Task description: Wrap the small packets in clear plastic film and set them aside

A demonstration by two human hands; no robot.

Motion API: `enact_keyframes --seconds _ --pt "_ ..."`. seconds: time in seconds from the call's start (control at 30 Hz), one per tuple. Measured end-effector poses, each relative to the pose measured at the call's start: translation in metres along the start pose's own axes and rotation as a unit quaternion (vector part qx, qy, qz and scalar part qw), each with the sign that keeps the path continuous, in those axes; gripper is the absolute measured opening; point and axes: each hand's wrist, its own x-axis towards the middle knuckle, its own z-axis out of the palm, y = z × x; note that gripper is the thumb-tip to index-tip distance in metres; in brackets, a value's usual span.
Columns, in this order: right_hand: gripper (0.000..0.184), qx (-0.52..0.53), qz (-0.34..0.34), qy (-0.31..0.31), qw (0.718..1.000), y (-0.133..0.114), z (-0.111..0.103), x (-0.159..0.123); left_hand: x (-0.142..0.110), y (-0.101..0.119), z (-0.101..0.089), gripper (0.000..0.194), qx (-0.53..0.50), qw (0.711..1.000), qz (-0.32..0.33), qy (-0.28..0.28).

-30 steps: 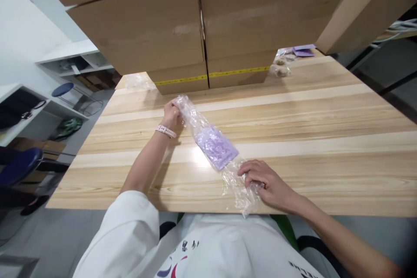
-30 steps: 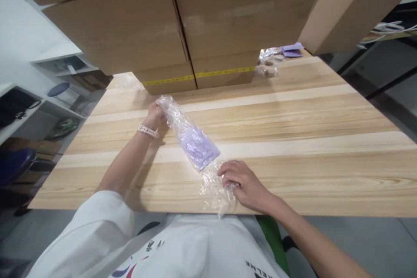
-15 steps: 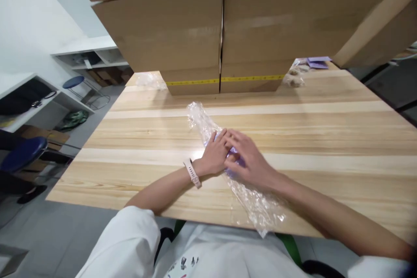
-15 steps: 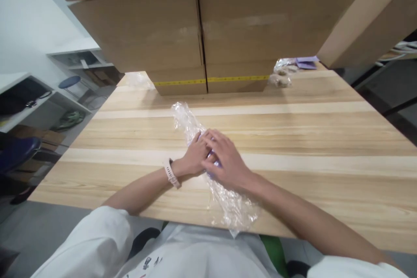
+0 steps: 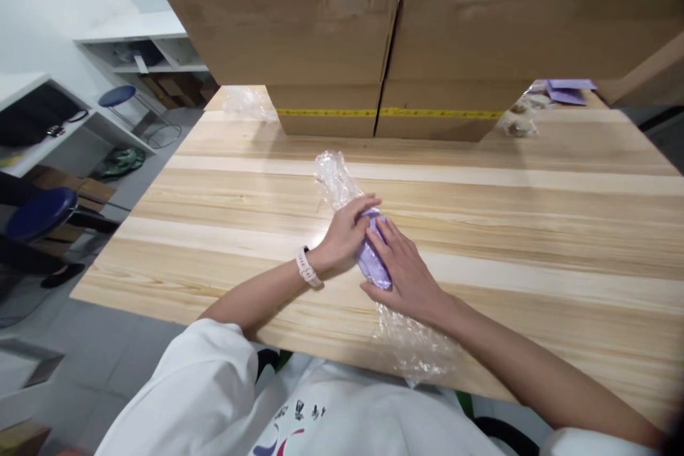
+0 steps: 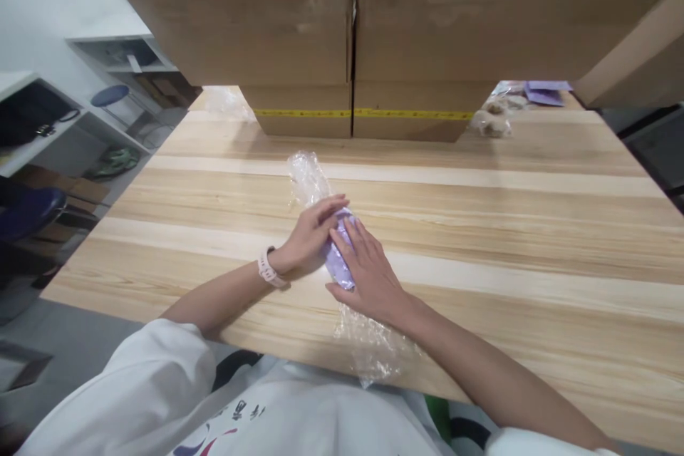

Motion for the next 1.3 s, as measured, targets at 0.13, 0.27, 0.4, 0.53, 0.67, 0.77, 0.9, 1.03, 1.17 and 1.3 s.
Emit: enact_keyframes --seconds 0.13,0.27,0.4,0.53,0.67,0.77,0.9,1.03,1.17,1.3 --pt "0.076 -0.008 0.018 0.030 0.999 -0.001 -0.002 -0.001 0.018 0.020 -0.029 0.027 -0.022 0.992 0.054 0.108" --pt "0.059 0.007 0.056 0.040 0.998 -0.002 -0.009 0.000 0.024 0.051 -0.054 0.019 0.018 0.984 0.099 0.147" --pt "0.053 0.057 0.083 0.028 0.995 -0.002 -0.019 0.003 0.014 0.085 -0.069 0.016 0.072 0.987 0.108 0.095" --pt "0.050 0.111 0.115 0.059 0.985 -0.002 -0.033 0.004 0.002 0.106 -0.079 0.034 0.243 0.946 0.102 -0.189" --pt "0.042 0.195 0.200 0.125 0.952 0.005 -0.048 0.006 0.001 0.095 -0.069 0.030 0.341 0.855 0.101 -0.378" --pt "0.043 0.309 0.275 0.190 0.890 0.018 -0.049 0.007 0.003 0.078 -0.052 0.026 0.341 0.861 0.115 -0.360" --pt "0.051 0.452 0.339 0.136 0.814 0.038 -0.042 0.007 0.003 0.060 -0.041 0.036 0.339 0.870 0.141 -0.330" --pt "0.044 0.405 0.365 0.181 0.819 0.044 -0.055 0.002 0.000 0.054 -0.045 0.037 0.342 0.857 0.151 -0.355" --pt "0.035 0.351 0.332 0.207 0.851 0.031 -0.079 -0.005 0.004 0.061 -0.056 0.035 0.351 0.852 0.144 -0.362" --pt "0.030 0.227 0.166 0.085 0.956 0.016 -0.079 -0.006 0.012 0.072 -0.072 0.030 0.378 0.844 0.107 -0.364"
